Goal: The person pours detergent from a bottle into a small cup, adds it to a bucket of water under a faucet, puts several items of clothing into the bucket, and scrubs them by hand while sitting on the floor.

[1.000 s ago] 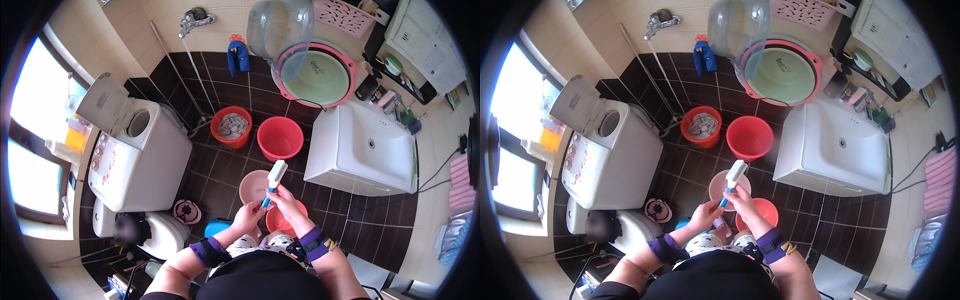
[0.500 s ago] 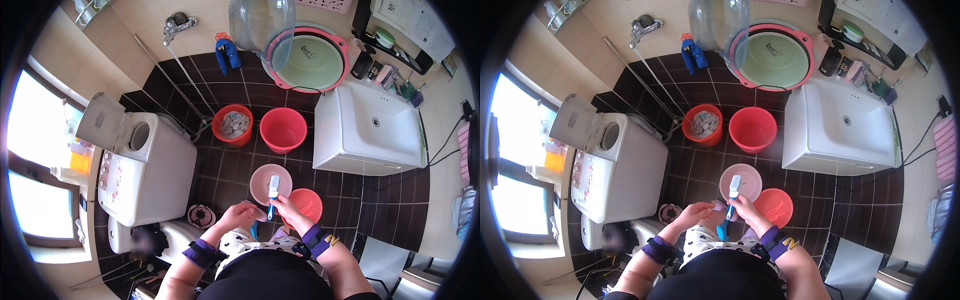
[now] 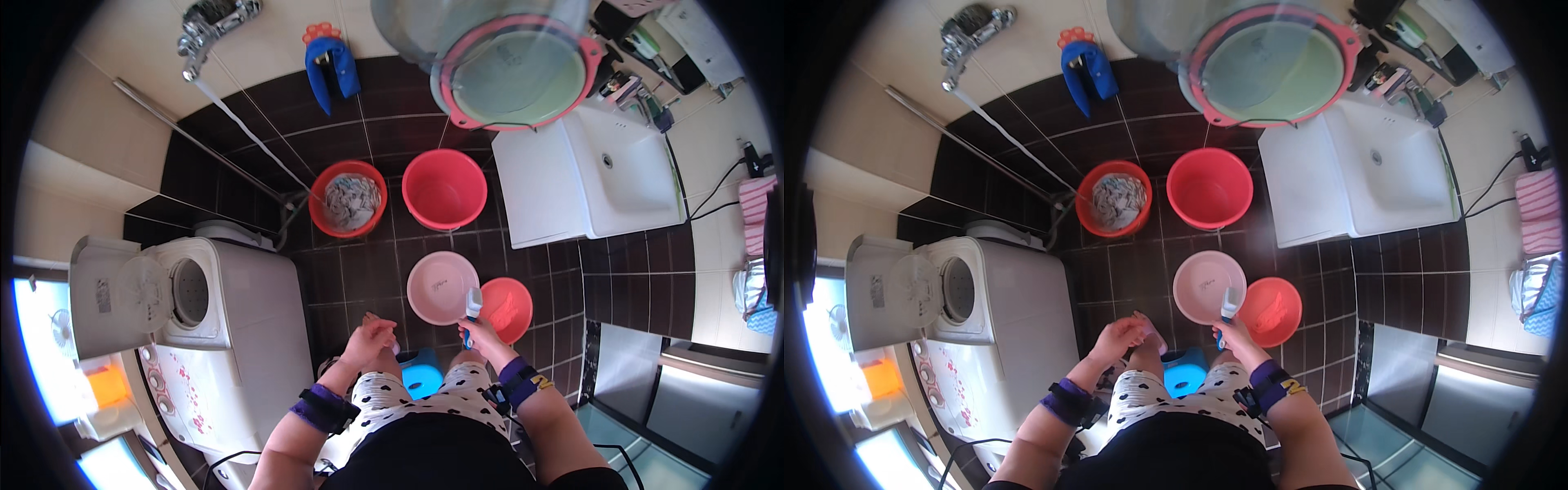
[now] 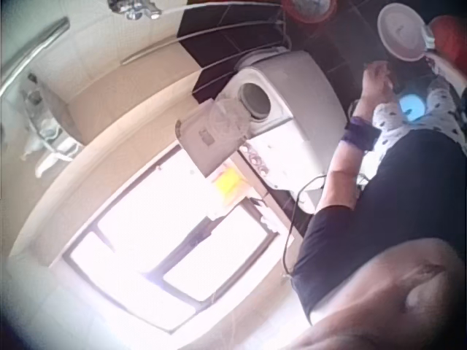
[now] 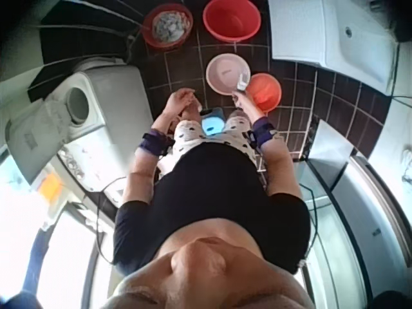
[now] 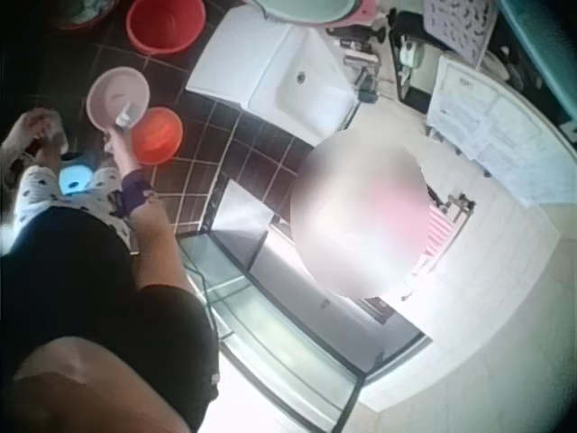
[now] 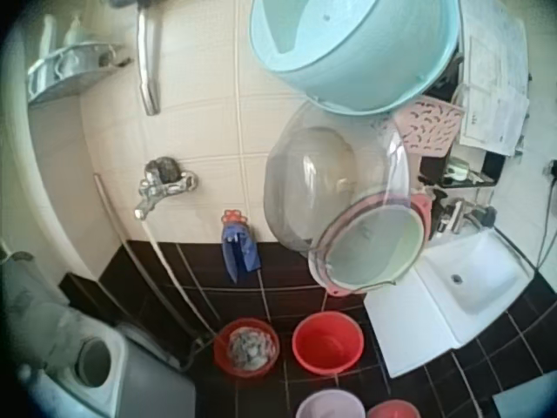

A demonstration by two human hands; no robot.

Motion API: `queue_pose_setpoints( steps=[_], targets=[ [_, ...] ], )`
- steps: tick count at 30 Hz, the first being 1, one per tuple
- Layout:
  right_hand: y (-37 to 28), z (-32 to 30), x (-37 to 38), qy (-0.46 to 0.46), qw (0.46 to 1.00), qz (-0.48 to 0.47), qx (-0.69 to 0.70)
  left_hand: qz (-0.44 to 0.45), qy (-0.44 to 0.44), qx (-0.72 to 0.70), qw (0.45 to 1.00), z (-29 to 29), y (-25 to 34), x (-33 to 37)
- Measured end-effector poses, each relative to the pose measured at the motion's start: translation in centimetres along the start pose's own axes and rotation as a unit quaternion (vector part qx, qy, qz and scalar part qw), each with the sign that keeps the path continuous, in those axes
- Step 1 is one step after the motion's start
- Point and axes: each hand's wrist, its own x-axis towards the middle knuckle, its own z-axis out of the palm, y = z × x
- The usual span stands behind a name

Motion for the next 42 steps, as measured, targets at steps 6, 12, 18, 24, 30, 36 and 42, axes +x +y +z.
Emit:
queue_pose_setpoints(
  steps=[6, 12, 18, 24, 30, 36, 42],
  targets=[
    [2.3, 7.2, 2.3, -0.003, 0.992, 0.082, -0.091, -0.106, -0.011, -0.005, 0.994, -4.1, -5.7, 3.1],
    [5.9, 11.4, 7.0, -0.031, 0.979, 0.111, -0.167, -0.124, 0.016, -0.081, 0.989, -2.8, -14.4, 5.9],
    [9.2, 14.4, 12.2, -0.147, 0.866, -0.008, -0.479, -0.272, 0.113, -0.274, 0.915, -0.6, -22.1, 6.8],
    [13.8, 20.9, 15.2, -0.299, 0.644, -0.014, -0.704, -0.249, 0.193, -0.665, 0.677, 2.6, -36.1, 7.0],
    [27.8, 24.5, 20.1, -0.406, 0.496, -0.084, -0.763, -0.106, 0.239, -0.816, 0.515, 2.4, -45.9, 4.2],
    [33.3, 26.7, 20.0, -0.482, 0.472, -0.036, -0.738, -0.062, 0.34, -0.846, 0.407, 4.7, -60.3, 1.4],
    [34.8, 22.8, 22.0, -0.498, 0.458, -0.028, -0.736, -0.187, 0.493, -0.809, 0.26, 2.6, -62.2, 1.3]
  ],
)
